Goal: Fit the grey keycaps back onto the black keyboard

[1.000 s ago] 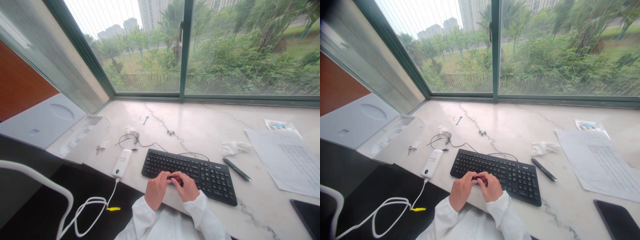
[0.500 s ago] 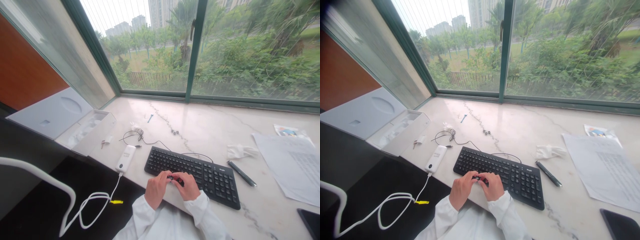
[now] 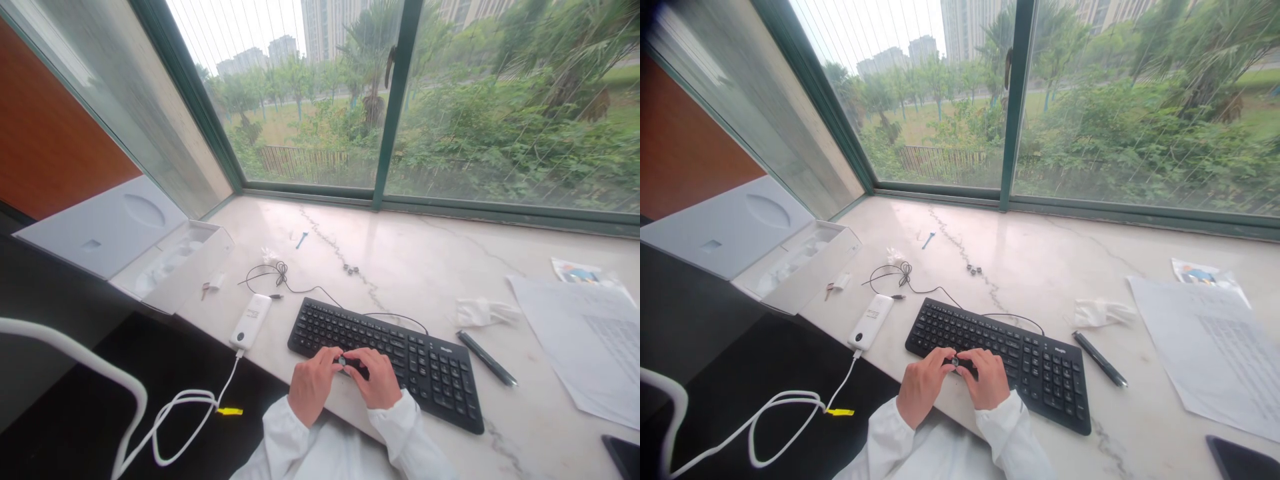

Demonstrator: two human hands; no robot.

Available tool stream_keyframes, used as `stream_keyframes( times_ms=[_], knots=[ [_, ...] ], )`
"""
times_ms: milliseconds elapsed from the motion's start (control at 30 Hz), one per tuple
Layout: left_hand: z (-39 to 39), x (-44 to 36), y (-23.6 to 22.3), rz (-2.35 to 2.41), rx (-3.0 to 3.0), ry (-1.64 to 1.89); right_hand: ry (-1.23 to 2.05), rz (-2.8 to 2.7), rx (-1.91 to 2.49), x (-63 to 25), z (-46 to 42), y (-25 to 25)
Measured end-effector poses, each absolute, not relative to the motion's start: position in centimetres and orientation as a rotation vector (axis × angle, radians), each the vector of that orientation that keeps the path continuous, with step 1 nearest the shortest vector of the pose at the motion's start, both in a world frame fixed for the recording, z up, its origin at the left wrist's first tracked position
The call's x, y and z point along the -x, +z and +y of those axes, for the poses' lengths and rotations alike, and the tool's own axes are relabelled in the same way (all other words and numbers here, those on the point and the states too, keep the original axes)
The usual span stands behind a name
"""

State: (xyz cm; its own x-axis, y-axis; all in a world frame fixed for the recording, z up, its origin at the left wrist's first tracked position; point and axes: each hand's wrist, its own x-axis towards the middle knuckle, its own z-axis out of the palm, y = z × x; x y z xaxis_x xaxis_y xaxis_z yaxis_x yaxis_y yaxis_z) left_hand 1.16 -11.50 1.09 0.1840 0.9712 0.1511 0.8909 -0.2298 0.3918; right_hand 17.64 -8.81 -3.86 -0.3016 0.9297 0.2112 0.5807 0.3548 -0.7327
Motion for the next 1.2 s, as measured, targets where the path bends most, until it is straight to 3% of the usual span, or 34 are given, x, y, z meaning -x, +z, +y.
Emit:
stream_keyframes(
  times_ms=[833, 1200],
  knots=[
    [-9.4, -2.6, 0.9, 1.519, -2.248, 0.734, 0.712, -1.833, 1.26, -18.6, -9.1, -3.4],
    [-9.7, -1.8, -0.5, 1.502, -2.271, 0.853, 0.51, -1.801, 1.301, -17.0, -10.2, -3.9]
  ],
)
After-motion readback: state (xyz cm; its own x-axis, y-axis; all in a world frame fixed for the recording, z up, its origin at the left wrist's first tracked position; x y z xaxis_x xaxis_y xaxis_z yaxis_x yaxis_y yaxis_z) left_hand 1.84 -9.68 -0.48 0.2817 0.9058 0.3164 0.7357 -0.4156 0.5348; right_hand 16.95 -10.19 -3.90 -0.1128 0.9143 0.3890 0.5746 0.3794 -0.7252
